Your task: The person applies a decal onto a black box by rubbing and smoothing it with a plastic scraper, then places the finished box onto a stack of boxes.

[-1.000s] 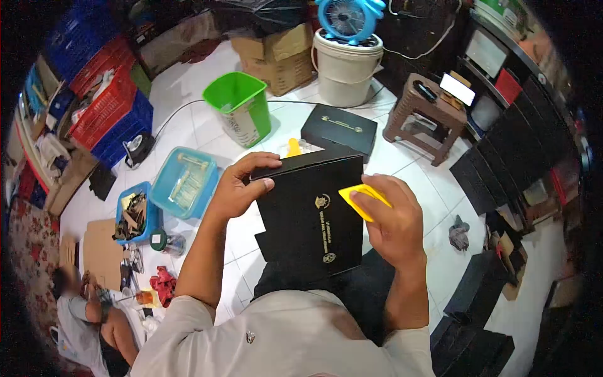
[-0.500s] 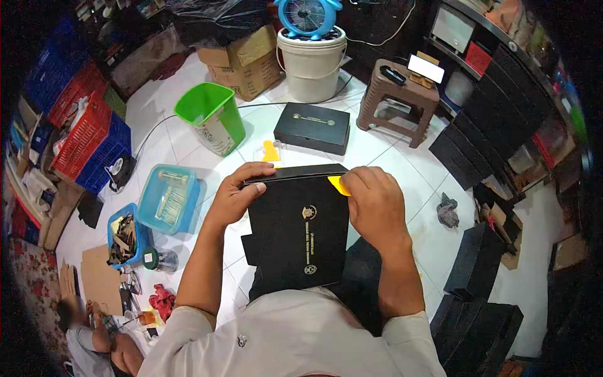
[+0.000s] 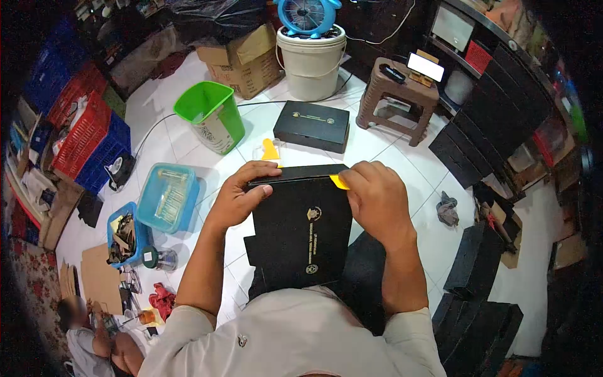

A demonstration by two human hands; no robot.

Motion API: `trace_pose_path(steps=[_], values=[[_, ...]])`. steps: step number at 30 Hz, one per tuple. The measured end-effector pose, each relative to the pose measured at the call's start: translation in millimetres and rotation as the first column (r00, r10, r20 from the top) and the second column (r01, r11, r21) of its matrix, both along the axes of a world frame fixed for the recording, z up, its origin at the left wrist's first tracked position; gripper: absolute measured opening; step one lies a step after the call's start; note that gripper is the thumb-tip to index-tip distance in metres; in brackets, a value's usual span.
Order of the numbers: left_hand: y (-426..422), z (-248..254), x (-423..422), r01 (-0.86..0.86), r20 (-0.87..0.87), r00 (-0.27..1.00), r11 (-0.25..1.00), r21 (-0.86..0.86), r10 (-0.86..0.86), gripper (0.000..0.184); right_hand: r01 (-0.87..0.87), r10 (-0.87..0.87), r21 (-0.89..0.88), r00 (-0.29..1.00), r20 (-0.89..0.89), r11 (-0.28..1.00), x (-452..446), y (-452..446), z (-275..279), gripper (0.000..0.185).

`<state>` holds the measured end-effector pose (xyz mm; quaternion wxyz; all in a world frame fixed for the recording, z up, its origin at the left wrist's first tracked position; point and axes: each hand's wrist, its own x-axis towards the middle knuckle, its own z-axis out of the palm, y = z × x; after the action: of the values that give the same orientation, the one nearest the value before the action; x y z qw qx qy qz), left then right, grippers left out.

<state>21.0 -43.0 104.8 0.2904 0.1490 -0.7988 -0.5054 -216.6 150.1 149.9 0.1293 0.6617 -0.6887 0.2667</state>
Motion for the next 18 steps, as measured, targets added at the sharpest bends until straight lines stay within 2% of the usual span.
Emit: trace_pose_path(steps=[4, 7, 18], values=[[2, 4, -1, 0.019, 0.011, 1.000, 0.999, -0.029, -0.019, 0.034, -0.006, 0.004, 0.046, 0.999, 0.050, 0.999, 0, 2, 8, 0.032], [7, 7, -4, 0.026, 0.008, 1.000, 0.999, -0.047, -0.026, 0.034, -0.008, 0.009, 0.078, 1.000, -0.012, 0.997, -2, -1, 6, 0.024], [13, 9, -3, 0.032, 0.019, 0.999, 0.998, -0.047, -0.031, 0.035, -0.115, 0.112, 0.086, 0.993, 0.039, 0.990, 7, -6, 14, 0.030]])
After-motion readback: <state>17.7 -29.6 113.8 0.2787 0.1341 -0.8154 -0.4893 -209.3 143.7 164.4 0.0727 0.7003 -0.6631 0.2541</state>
